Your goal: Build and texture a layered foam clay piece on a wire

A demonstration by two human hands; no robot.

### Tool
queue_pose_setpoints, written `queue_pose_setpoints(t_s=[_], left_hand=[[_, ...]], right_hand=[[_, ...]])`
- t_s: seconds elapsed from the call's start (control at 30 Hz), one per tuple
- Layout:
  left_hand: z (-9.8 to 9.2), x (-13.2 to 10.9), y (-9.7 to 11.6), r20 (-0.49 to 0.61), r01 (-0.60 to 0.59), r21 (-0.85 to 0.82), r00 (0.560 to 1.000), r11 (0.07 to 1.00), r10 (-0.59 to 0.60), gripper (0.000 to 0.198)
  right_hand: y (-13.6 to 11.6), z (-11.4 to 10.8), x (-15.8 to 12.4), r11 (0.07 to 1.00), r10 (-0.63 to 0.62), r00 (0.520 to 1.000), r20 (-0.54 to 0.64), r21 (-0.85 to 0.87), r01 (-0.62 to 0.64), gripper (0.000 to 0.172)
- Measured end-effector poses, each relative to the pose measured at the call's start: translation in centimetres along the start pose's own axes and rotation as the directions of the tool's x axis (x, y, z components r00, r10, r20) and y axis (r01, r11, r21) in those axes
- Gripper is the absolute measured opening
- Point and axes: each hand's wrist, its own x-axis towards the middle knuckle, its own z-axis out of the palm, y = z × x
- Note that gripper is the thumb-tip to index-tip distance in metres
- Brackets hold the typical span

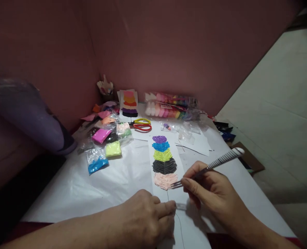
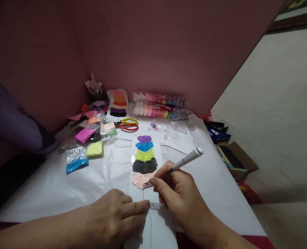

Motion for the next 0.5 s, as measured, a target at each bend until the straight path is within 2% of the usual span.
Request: queue_pose_setpoints(t_s=[0.03, 0.07, 0.13, 0.2, 0.27, 0.37, 0.5], left_hand=[[0.0, 0.0, 0.0, 0.001, -0.005, 0.004, 1.000, 1.000, 0.005, 0.014], [0.1, -0.1, -0.1, 0.002, -0.009, 0.008, 1.000, 1.000, 0.009, 0.013], [0.2, -0.1, -0.2, 0.000, -0.016, 0.011, 1.000, 1.000, 0.016, 0.011], [0.3, -0.1, -0.3, -0.003, -0.017, 0.008, 1.000, 1.000, 0.017, 0.013], [0.4, -0.2, -0.3, -0.009, -0.016, 0.001, 1.000, 1.000, 0.016, 0.012], [0.5, -0.2, -0.3, -0.029, -0.017, -0.005, 0.999, 1.000, 0.017, 0.012], [0.6, 0.0, -0.4, -0.064, -0.015, -0.016, 0.998, 1.000, 0.014, 0.017]], right_hand=[[0.3, 0.3, -0.3, 1.000, 0.030, 0.999, 0.017, 0.006, -0.030, 0.021], [0.7, 0.6, -0.6, 0.999, 0.031, 0.999, -0.021, -0.017, -0.031, 0.021], [1.9, 1.4, -1.2, 0.994, -0.068, 0.992, -0.106, -0.094, 0.058, 0.018], [3.1, 2.0, -1.7, 0.977, -0.171, 0.965, -0.199, -0.157, 0.141, 0.016], [3.8, 2.6, -2.0, 0.971, -0.201, 0.953, -0.229, -0.178, 0.162, 0.012], [3.9, 3.0, -2.2, 0.964, -0.239, 0.946, -0.220, -0.174, 0.203, 0.011], [3.7, 3.3, -2.1, 0.963, -0.230, 0.955, -0.188, -0.183, 0.196, 0.012]])
